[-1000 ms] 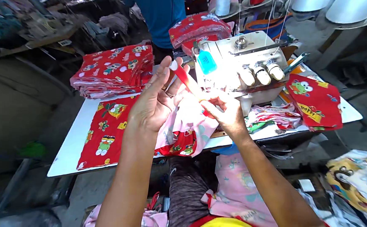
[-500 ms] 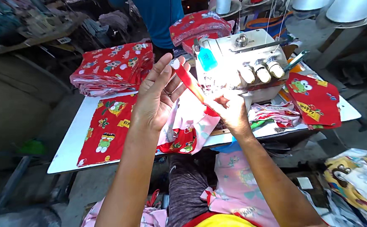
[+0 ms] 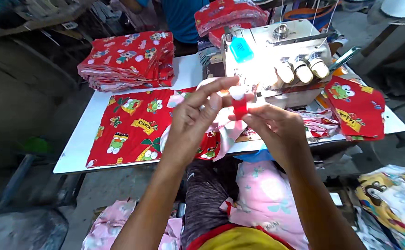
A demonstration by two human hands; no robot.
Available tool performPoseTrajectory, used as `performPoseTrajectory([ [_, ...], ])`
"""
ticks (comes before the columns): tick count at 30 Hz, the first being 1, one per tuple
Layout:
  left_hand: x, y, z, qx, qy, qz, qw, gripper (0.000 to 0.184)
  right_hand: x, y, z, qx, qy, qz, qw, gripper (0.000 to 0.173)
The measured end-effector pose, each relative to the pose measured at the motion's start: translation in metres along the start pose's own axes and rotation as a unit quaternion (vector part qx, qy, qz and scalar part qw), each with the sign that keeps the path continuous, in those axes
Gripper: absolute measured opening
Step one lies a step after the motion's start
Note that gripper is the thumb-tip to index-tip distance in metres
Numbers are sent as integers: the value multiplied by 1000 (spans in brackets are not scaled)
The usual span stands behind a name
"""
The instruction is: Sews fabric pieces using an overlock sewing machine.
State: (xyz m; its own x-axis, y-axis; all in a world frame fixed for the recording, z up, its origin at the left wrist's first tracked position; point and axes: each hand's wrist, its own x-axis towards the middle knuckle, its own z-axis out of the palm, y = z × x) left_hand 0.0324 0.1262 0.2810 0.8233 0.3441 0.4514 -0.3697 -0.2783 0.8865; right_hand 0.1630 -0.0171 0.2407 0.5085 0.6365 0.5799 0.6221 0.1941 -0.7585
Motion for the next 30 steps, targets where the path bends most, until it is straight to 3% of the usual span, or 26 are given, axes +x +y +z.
performPoseTrajectory([
  [4,-16,-27,15,-31,-20,-40,999,62,-17,-10,-9,-14,13,29,999,16],
  [8,-15,-38,27,-107,-60,-58,991,73,-27,4,-11,71,9,25,997,15],
  [13,-13,-45,22,-160,-97,-36,982,80,-27,9,-9,119,5,43,992,17],
  [16,-17,-44,18,-157,-103,-39,981,81,-28,10,-6,136,6,58,989,15],
  [20,-25,-51,21,-106,-49,-29,993,82,-29,11,-5,125,15,70,990,13],
  [24,-22,-52,15,-115,-111,-8,987,78,-29,12,-6,139,17,79,987,12],
  [28,-23,-51,15,-107,-115,-3,988,74,-30,14,-8,169,0,79,983,10],
  [30,-21,-48,11,-39,-103,-9,994,67,-32,12,-10,196,-13,84,977,10],
])
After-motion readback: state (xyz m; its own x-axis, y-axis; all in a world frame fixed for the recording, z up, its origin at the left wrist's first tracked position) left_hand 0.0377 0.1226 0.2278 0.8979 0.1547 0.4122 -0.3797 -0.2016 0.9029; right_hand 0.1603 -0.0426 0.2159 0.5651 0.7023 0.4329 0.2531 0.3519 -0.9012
